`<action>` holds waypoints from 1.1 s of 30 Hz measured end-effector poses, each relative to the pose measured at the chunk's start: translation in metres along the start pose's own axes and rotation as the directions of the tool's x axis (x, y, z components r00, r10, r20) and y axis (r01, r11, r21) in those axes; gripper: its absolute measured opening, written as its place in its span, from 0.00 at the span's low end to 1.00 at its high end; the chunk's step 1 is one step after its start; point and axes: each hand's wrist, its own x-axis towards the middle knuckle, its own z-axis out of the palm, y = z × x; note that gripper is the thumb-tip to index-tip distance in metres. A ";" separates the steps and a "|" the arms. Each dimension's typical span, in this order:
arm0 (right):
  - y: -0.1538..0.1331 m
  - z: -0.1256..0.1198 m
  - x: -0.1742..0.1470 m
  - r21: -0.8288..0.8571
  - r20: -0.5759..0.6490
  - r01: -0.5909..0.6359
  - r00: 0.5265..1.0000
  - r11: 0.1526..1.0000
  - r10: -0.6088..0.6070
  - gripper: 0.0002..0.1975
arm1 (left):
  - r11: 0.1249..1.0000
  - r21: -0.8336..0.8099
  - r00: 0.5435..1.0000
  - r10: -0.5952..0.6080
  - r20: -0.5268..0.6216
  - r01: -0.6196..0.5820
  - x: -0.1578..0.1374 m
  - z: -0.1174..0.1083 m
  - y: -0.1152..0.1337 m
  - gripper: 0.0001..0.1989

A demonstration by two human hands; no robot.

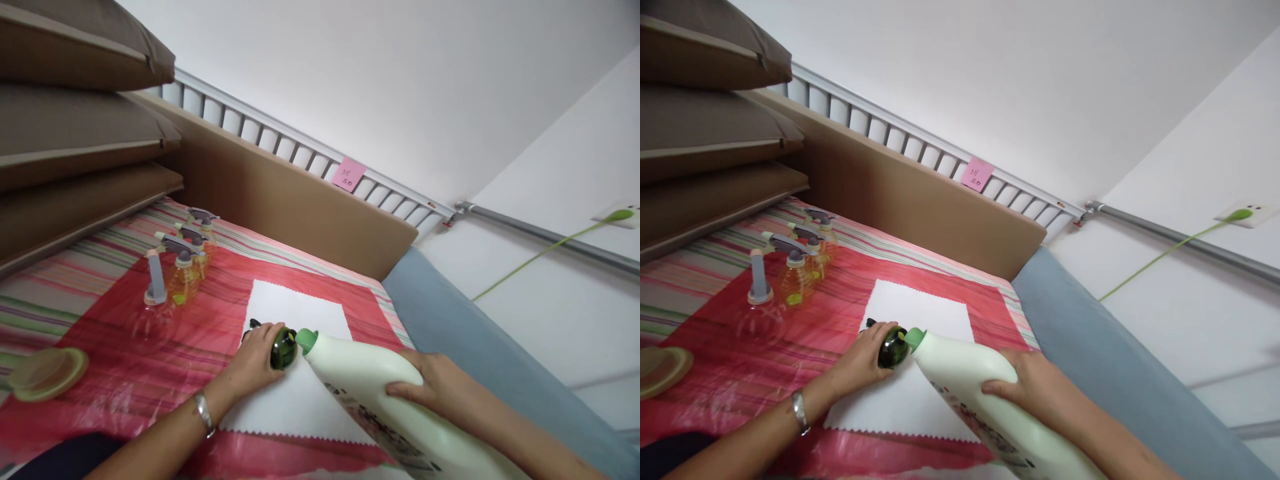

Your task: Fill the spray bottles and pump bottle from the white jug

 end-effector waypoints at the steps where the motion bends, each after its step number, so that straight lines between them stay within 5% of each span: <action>1: 0.000 -0.001 0.000 -0.010 0.000 -0.004 1.000 1.000 0.004 0.18 | 1.000 0.004 1.000 -0.003 0.003 0.003 0.000 0.000 0.000 0.40; 33: -0.003 -0.014 0.003 -0.199 -0.018 0.001 1.000 0.980 -0.005 0.19 | 0.998 0.065 1.000 0.021 0.008 -0.021 0.002 0.000 -0.001 0.44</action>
